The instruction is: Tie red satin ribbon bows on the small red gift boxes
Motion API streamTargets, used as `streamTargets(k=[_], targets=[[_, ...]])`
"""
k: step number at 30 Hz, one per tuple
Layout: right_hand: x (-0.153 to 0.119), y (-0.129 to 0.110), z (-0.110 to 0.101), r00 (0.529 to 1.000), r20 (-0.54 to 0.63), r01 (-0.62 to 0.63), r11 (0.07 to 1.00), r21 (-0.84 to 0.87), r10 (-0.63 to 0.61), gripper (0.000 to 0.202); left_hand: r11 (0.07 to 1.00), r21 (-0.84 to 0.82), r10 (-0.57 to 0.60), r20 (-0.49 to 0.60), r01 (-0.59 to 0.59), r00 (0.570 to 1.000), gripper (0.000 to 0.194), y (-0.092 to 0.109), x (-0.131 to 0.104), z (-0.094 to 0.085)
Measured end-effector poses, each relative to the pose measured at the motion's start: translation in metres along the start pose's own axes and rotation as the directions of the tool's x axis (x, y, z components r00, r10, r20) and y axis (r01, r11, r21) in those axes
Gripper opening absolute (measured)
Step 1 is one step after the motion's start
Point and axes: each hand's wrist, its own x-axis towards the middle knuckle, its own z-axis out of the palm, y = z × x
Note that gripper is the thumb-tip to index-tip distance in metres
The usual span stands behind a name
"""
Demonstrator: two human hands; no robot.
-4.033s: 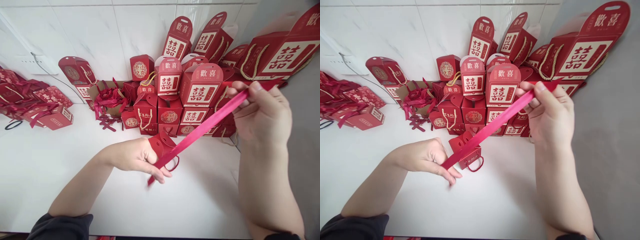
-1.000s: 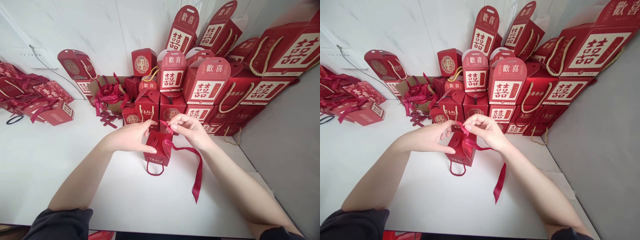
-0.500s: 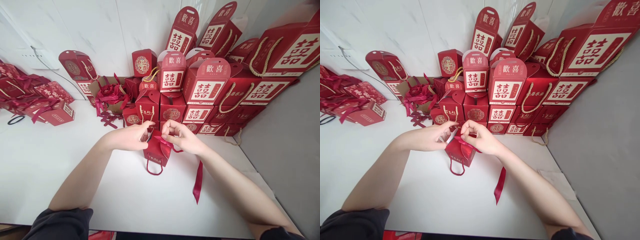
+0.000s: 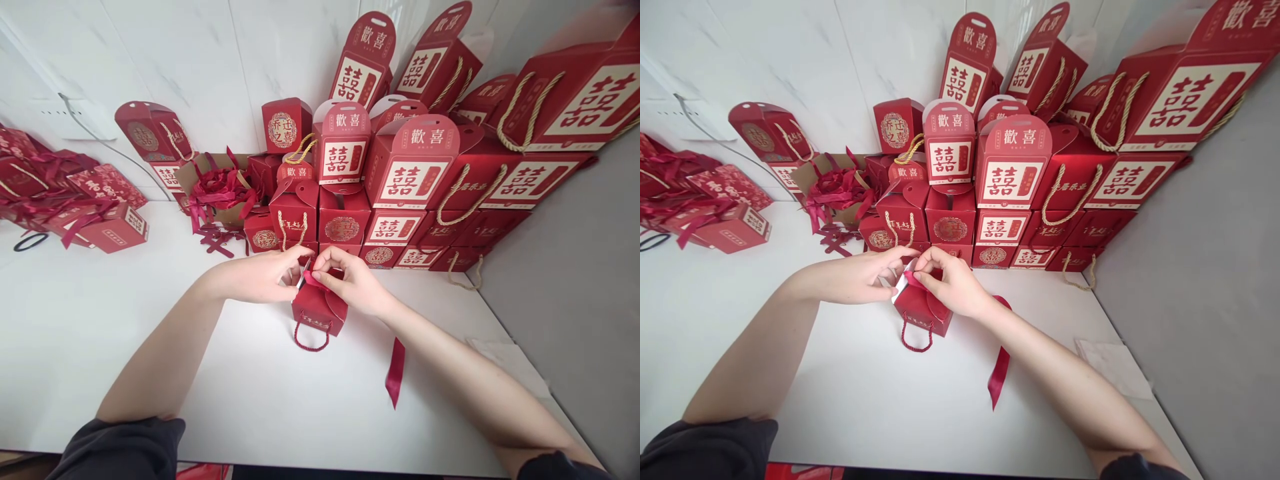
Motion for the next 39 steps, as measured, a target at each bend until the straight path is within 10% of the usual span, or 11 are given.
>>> streamTargets(k=[39], targets=[[0.0005,0.0042,0.0004,0.996,-0.01,-0.086,0.996,-0.029,0.085,0.007,0.993,-0.092,-0.083,-0.095,0.074,0.992,0.029,0.005,-0.0002,-0.0003]])
